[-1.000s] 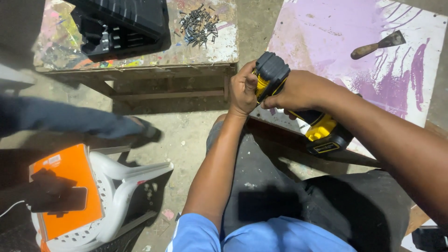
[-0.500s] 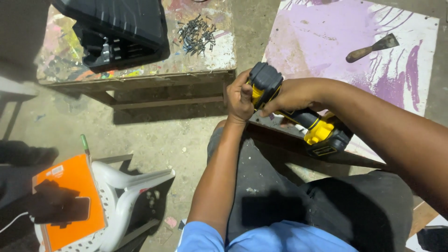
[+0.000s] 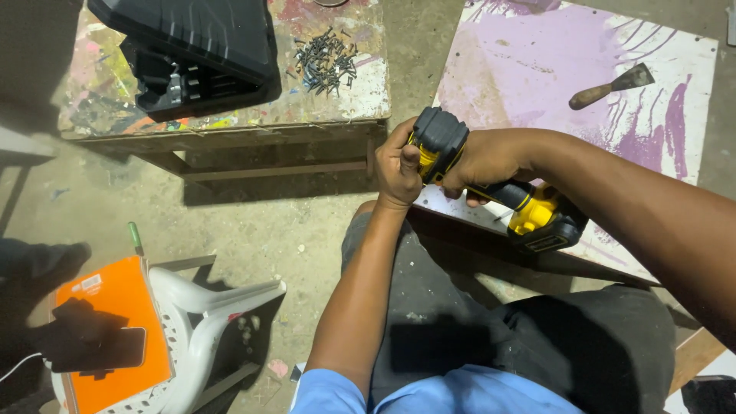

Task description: Using a power drill and a manual screwdriver to drive screws into a wooden board on a workshop floor.

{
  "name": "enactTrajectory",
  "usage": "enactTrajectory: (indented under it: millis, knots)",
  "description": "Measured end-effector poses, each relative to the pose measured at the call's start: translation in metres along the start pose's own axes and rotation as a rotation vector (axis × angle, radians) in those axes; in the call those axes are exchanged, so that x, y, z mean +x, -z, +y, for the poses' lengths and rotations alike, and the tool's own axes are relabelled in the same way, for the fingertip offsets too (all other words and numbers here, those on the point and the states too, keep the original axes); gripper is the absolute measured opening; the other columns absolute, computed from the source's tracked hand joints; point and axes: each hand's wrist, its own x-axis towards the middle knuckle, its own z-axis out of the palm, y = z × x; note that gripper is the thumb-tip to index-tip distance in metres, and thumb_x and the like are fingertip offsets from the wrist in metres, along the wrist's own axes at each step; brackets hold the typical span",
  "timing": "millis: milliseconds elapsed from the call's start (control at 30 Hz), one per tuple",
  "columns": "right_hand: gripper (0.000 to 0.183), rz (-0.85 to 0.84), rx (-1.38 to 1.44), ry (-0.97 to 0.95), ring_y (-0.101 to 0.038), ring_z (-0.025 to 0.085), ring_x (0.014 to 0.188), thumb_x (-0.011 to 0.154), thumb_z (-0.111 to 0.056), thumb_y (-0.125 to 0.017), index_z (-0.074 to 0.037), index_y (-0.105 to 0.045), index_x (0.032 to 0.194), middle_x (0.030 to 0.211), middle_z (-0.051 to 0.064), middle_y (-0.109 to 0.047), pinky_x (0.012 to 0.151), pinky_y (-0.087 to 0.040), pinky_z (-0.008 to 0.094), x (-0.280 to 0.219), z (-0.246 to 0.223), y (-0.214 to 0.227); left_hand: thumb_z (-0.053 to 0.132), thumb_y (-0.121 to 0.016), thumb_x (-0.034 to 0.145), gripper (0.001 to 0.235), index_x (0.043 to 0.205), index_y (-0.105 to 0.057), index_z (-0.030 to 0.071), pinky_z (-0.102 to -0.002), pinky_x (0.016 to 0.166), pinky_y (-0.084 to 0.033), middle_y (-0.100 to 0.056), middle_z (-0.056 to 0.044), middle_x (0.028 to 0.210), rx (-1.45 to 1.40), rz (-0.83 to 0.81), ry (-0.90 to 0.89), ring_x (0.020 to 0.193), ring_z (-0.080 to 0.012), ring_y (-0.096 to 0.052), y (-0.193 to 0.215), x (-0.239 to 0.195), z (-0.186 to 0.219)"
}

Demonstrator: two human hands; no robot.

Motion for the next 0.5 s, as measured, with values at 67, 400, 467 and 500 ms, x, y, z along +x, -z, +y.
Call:
enactTrajectory:
  millis: [67,400,467,500]
  knots:
    - [0.037,-0.001,0.001,-0.006,-0.067,0.030,0.056,0.070,0.009,-0.076,0.011,-0.069,0.106,0.080,0.021,-0.065,0.057,-0.059,0.039,-0.0009,-0.0016,0.0008,0.074,-0.049,0.096,0.067,0.116,-0.077,0.016,-0.034,0.091,-0.057,-0.078,-0.005,0.100,0.013,0.010,-0.001,0.101,-0.0102,-0.068,0.0008,0.0003,-0.0061]
    - [0.037,-0.021,-0.038,-0.012,-0.067,0.029,0.055,0.070,0.009,-0.074,0.011,-0.069,0.107,0.079,0.021,-0.064,0.058,-0.059,0.039,-0.0013,-0.0051,0.0039,0.076,-0.047,0.096,0.071,0.117,-0.075,0.014,-0.034,0.092,-0.056,-0.077,-0.007,0.102,0.023,0.015,0.000,0.103,-0.0097,-0.067,0.0008,0.0002,-0.0081]
    - [0.036,-0.024,-0.037,-0.012,-0.067,0.029,0.056,0.071,0.010,-0.074,0.011,-0.070,0.107,0.079,0.021,-0.065,0.058,-0.059,0.039,-0.0031,-0.0083,0.0023,0.075,-0.047,0.097,0.069,0.118,-0.076,0.016,-0.034,0.092,-0.057,-0.078,-0.006,0.102,0.011,0.025,-0.004,0.102,-0.0109,-0.068,0.0010,0.0003,-0.0058]
    - [0.036,-0.027,-0.035,-0.015,-0.068,0.029,0.056,0.071,0.010,-0.074,0.011,-0.070,0.106,0.079,0.021,-0.065,0.059,-0.059,0.039,-0.0040,-0.0095,0.0014,0.074,-0.046,0.098,0.067,0.119,-0.076,0.017,-0.034,0.091,-0.057,-0.078,-0.006,0.102,-0.002,0.034,-0.006,0.101,-0.0120,-0.070,0.0010,0.0000,-0.0049]
